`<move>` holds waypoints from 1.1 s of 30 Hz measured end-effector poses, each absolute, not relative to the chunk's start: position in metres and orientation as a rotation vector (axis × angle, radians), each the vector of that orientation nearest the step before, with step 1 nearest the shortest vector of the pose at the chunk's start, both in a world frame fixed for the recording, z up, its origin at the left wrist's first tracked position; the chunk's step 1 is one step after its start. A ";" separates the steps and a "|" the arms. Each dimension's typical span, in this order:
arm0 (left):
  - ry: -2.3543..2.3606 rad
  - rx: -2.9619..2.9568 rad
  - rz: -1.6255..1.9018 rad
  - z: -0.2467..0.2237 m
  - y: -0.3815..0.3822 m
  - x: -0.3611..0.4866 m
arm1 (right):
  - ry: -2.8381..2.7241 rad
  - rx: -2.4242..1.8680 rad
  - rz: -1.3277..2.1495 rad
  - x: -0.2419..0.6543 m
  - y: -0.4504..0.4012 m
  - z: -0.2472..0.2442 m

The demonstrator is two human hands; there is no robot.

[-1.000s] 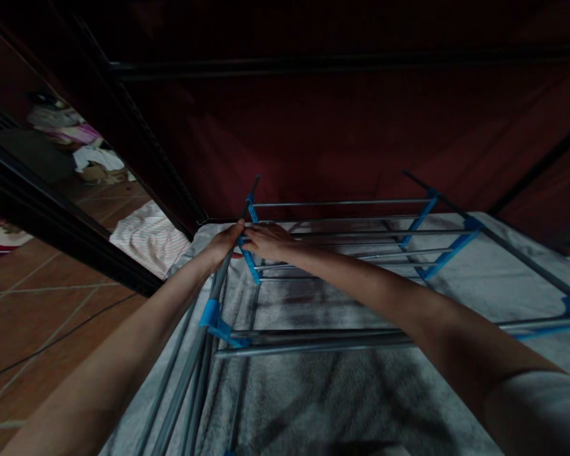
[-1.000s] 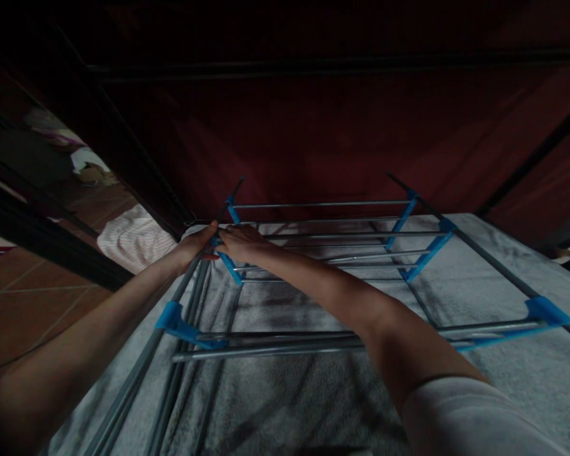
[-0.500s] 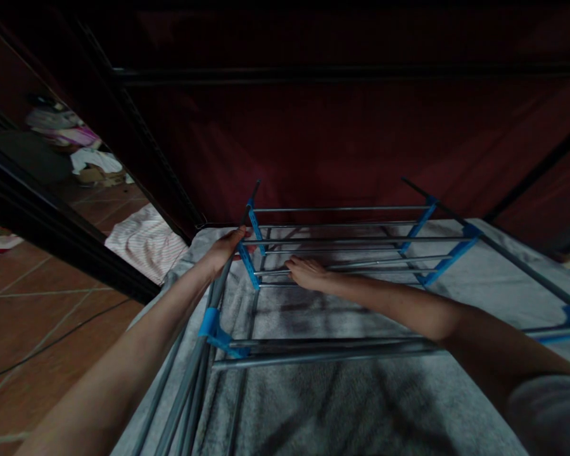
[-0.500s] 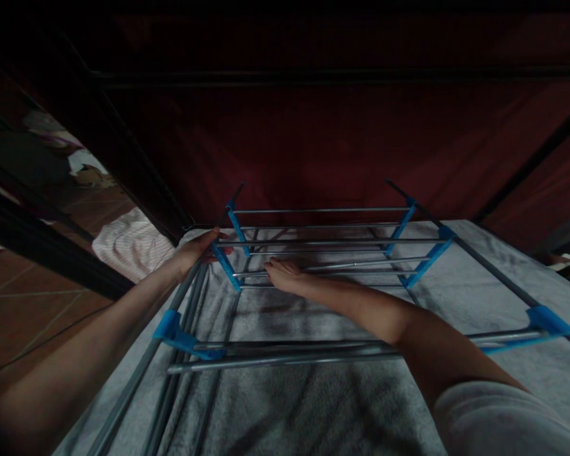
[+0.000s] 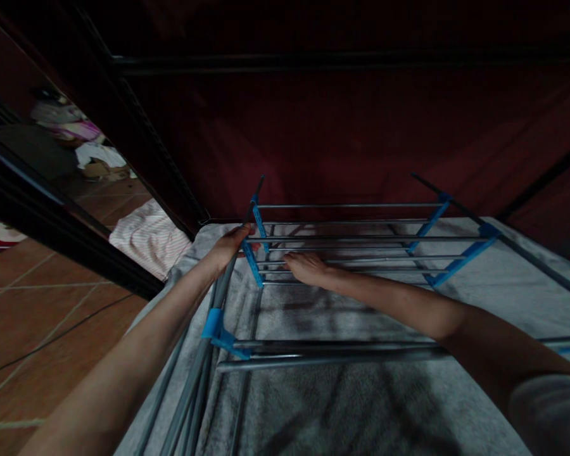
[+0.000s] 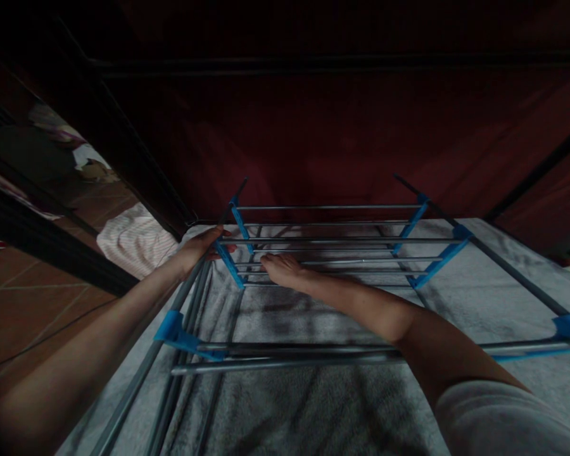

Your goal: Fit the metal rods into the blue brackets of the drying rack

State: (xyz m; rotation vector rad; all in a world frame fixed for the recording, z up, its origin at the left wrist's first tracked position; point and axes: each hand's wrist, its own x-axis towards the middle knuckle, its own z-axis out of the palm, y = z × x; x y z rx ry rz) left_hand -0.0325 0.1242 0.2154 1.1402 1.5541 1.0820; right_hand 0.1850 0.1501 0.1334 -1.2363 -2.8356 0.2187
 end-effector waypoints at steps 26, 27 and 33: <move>1.559 1.125 1.080 0.216 0.126 -0.031 | -2.792 -1.246 0.292 0.188 0.148 0.161; 1.556 1.126 1.080 0.216 0.126 -0.031 | -2.791 -1.249 0.296 0.188 0.149 0.161; 1.541 1.159 1.082 0.211 0.129 -0.035 | -2.788 -1.254 0.331 0.188 0.151 0.161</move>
